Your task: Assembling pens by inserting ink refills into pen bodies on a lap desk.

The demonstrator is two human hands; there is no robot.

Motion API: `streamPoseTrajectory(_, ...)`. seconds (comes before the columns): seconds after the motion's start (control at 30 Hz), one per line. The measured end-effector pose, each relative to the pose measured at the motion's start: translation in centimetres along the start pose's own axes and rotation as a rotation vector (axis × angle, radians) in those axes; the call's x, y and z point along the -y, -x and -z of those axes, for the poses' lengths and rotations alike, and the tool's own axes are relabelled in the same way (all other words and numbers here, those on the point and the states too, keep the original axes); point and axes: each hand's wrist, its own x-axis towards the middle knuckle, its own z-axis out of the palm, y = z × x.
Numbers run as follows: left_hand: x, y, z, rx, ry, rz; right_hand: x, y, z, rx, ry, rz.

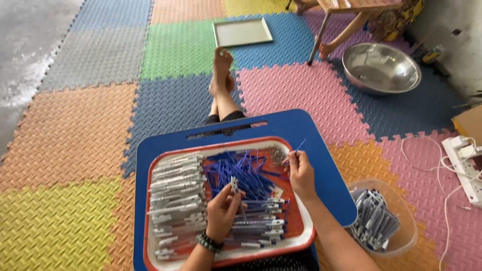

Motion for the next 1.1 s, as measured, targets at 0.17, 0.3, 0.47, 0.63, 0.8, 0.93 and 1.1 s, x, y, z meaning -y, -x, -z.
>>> streamPoseTrajectory(0.17,-1.2,-1.4,0.1,0.004,0.057,0.035,0.9,-0.8,0.1,-0.019,-0.145,0.02)
streamPoseTrajectory(0.3,-0.2,-0.9,0.3,0.019,0.108,0.038,2.5,0.1,-0.5,0.042,-0.276,0.027)
streamPoseTrajectory(0.47,0.4,-1.2,0.9,-0.021,0.27,0.229,4.8,1.7,-4.4,0.26,-0.409,0.021)
streamPoseTrajectory(0.63,2.0,-0.9,0.9,-0.107,0.387,0.164,4.8,3.7,-8.5,0.265,-0.494,0.124)
streamPoseTrajectory(0.8,2.8,-0.3,1.1,-0.093,0.292,0.211,6.5,5.5,-9.1,0.34,-0.488,0.16)
streamPoseTrajectory(0.93,3.3,0.1,1.4,-0.111,0.324,0.248,5.7,6.4,-9.2,0.353,-0.426,0.118)
streamPoseTrajectory(1.1,4.2,0.2,1.5,-0.102,0.379,0.283,6.1,6.5,-9.3,0.362,-0.41,0.102)
